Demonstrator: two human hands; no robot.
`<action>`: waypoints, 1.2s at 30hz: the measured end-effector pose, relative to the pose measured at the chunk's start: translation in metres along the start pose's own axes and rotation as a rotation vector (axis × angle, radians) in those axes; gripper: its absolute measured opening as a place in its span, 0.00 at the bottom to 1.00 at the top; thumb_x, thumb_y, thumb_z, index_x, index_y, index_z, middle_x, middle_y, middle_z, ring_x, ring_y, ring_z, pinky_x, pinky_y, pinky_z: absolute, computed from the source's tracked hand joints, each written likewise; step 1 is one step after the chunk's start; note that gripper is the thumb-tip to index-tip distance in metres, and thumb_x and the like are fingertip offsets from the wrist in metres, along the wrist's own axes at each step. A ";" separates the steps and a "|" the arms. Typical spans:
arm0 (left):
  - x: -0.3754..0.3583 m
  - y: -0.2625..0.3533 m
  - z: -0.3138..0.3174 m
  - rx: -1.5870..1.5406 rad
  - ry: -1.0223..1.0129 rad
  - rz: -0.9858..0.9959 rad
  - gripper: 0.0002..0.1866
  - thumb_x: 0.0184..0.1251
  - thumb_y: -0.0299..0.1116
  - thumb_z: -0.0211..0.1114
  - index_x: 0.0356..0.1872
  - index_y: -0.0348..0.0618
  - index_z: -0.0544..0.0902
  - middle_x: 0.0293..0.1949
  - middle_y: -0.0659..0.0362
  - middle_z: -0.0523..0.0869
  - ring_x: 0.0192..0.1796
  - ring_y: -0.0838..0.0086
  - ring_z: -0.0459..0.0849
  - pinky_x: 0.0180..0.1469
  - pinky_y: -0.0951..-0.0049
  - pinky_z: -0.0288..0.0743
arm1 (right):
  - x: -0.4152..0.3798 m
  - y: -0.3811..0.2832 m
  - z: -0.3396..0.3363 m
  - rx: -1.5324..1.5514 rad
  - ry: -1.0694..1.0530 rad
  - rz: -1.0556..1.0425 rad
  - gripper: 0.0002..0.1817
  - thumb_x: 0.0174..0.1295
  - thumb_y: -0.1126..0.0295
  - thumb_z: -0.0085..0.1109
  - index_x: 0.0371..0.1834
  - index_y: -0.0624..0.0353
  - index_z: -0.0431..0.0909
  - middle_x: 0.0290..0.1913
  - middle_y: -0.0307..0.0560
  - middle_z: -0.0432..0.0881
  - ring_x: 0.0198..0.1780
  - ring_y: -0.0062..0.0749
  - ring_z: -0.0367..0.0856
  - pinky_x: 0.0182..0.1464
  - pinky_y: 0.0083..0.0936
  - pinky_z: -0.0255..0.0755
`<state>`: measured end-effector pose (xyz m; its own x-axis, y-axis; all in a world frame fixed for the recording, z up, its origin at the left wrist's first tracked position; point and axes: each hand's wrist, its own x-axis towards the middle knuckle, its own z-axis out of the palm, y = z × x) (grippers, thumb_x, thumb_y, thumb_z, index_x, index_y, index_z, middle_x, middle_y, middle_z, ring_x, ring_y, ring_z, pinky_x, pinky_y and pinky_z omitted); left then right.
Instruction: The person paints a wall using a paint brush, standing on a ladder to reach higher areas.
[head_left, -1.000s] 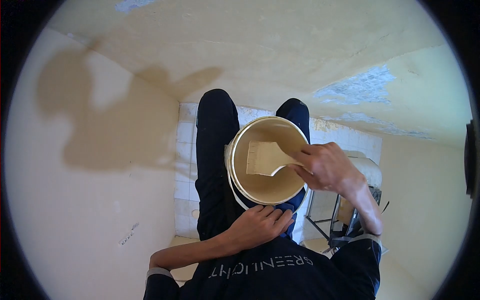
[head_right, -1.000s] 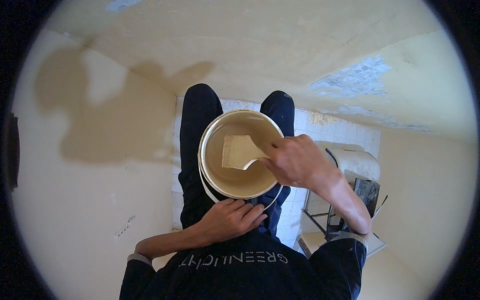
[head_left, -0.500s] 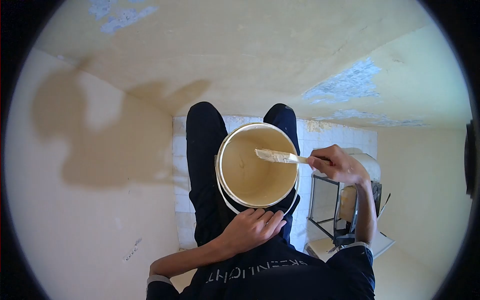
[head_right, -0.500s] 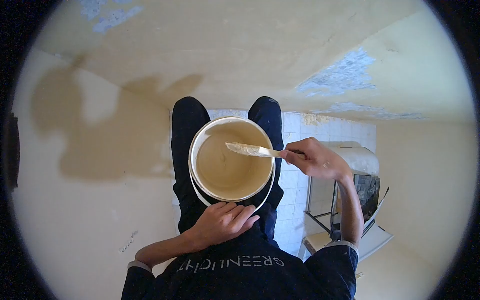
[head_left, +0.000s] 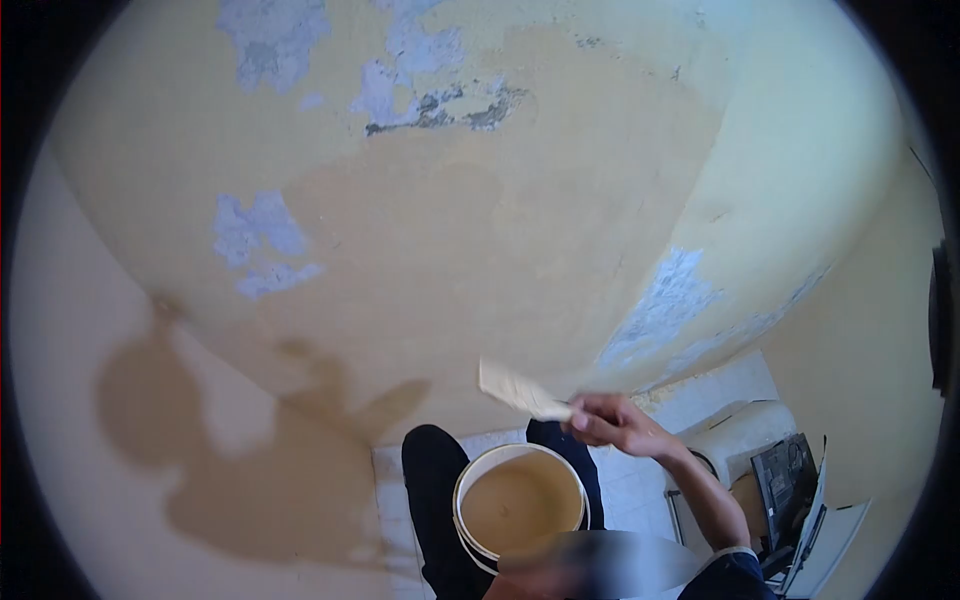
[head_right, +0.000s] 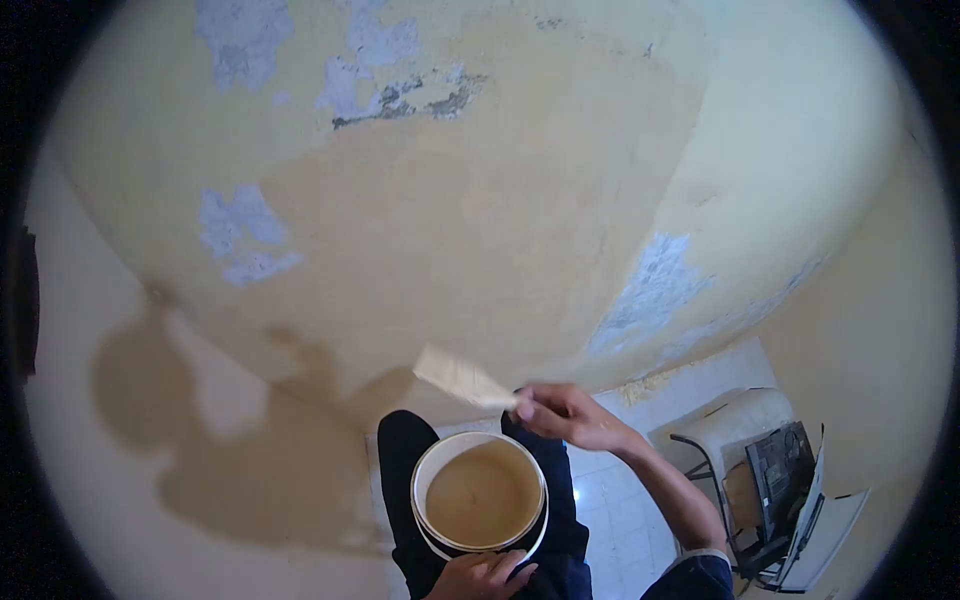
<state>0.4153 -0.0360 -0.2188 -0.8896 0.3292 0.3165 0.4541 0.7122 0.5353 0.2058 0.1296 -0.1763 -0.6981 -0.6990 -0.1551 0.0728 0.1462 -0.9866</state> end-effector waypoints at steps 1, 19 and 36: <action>-0.002 0.000 0.002 -0.011 0.001 -0.003 0.11 0.60 0.41 0.65 0.32 0.44 0.79 0.23 0.57 0.81 0.26 0.67 0.83 0.27 0.70 0.77 | 0.012 -0.004 0.001 0.061 0.052 -0.077 0.11 0.70 0.60 0.50 0.43 0.57 0.70 0.22 0.28 0.63 0.22 0.11 0.59 0.22 0.14 0.51; -0.016 -0.011 0.011 -0.100 -0.123 -0.090 0.14 0.65 0.44 0.60 0.38 0.43 0.78 0.29 0.50 0.82 0.31 0.57 0.83 0.32 0.58 0.76 | 0.232 -0.166 -0.087 0.165 0.486 -0.667 0.18 0.72 0.56 0.41 0.33 0.60 0.68 0.17 0.30 0.56 0.13 0.13 0.50 0.14 0.17 0.43; -0.016 -0.014 0.012 -0.155 -0.206 -0.087 0.14 0.66 0.43 0.58 0.39 0.41 0.76 0.25 0.52 0.80 0.27 0.59 0.81 0.29 0.62 0.74 | 0.250 -0.124 -0.108 0.258 0.507 -0.561 0.20 0.70 0.56 0.43 0.23 0.56 0.65 0.15 0.31 0.59 0.12 0.14 0.53 0.13 0.18 0.45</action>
<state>0.4227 -0.0439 -0.2404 -0.9096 0.4014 0.1072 0.3638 0.6449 0.6721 -0.0549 0.0124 -0.0872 -0.9138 -0.2080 0.3489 -0.2659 -0.3432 -0.9008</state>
